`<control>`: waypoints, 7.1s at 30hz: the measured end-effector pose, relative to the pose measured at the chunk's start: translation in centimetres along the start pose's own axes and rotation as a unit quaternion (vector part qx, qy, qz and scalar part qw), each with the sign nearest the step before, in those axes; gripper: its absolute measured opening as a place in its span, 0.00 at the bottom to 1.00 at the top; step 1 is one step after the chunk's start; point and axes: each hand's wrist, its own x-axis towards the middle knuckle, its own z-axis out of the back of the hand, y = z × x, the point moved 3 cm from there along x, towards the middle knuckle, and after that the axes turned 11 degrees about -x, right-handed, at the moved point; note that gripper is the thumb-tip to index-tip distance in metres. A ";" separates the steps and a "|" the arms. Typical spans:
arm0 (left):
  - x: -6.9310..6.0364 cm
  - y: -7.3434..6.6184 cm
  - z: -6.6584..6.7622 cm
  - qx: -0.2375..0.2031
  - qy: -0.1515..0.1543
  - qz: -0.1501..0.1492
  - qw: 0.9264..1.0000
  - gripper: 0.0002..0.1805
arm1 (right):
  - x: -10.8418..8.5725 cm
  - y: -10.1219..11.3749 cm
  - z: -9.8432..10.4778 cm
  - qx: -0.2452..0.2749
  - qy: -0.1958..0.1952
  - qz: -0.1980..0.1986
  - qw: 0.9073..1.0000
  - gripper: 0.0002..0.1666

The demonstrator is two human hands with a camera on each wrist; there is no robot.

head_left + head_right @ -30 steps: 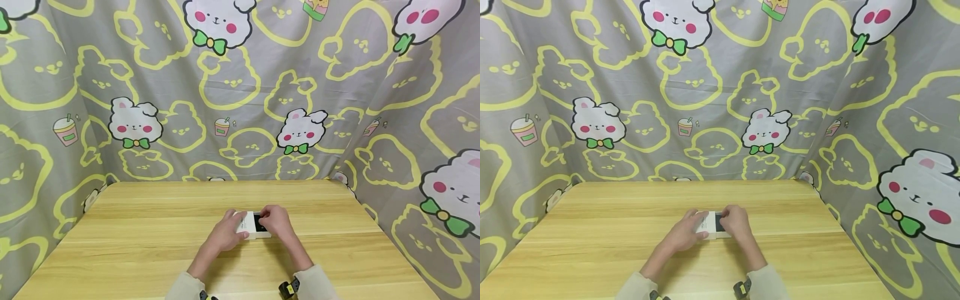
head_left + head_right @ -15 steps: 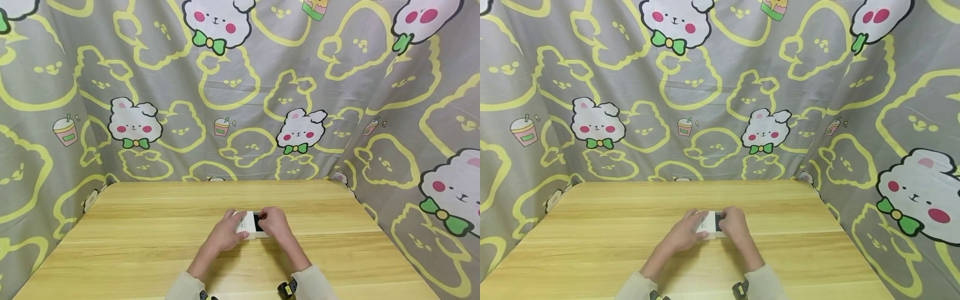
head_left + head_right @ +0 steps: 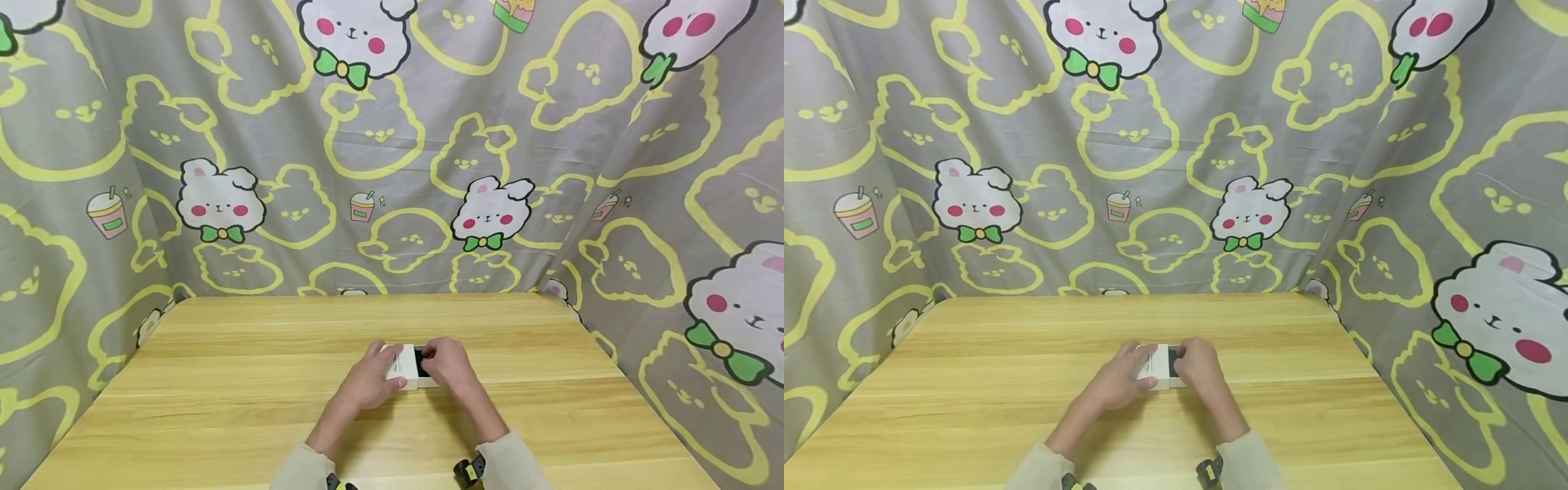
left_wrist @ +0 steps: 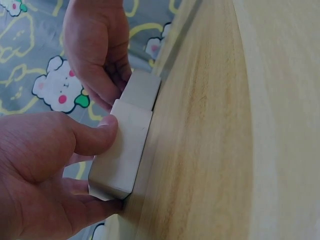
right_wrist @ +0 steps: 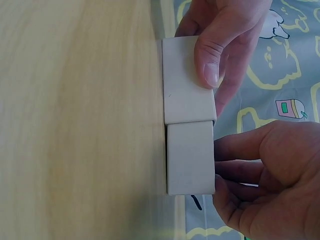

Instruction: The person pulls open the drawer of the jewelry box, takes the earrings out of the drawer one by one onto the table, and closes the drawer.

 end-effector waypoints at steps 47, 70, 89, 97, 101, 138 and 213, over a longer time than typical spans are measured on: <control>0.0 -0.1 0.0 0.004 -0.007 -0.010 1.000 0.34 | 0.1 -0.3 -0.6 0.021 -0.008 0.003 1.000 0.11; 0.0 0.2 -0.1 0.001 -0.005 -0.005 1.000 0.34 | 0.0 -0.3 -0.4 0.027 -0.009 -0.005 1.000 0.12; 0.0 0.1 -0.1 0.004 -0.006 -0.005 1.000 0.34 | 0.1 -0.5 -0.3 0.023 -0.017 -0.004 1.000 0.12; 0.0 0.1 -0.1 0.005 -0.005 -0.004 1.000 0.34 | 0.1 -0.6 -0.4 0.028 -0.019 -0.004 0.999 0.12; 0.0 0.2 -0.1 0.005 -0.004 -0.003 1.000 0.34 | 0.1 -0.6 -0.4 0.028 -0.016 -0.006 0.999 0.12; 0.1 0.3 -0.1 0.007 -0.004 -0.007 1.000 0.35 | 0.3 -0.8 0.7 0.079 -0.022 -0.040 0.996 0.06; -0.1 -0.1 0.0 0.000 0.002 0.002 1.000 0.35 | 0.8 -5.1 2.1 0.098 -0.013 -0.094 0.991 0.07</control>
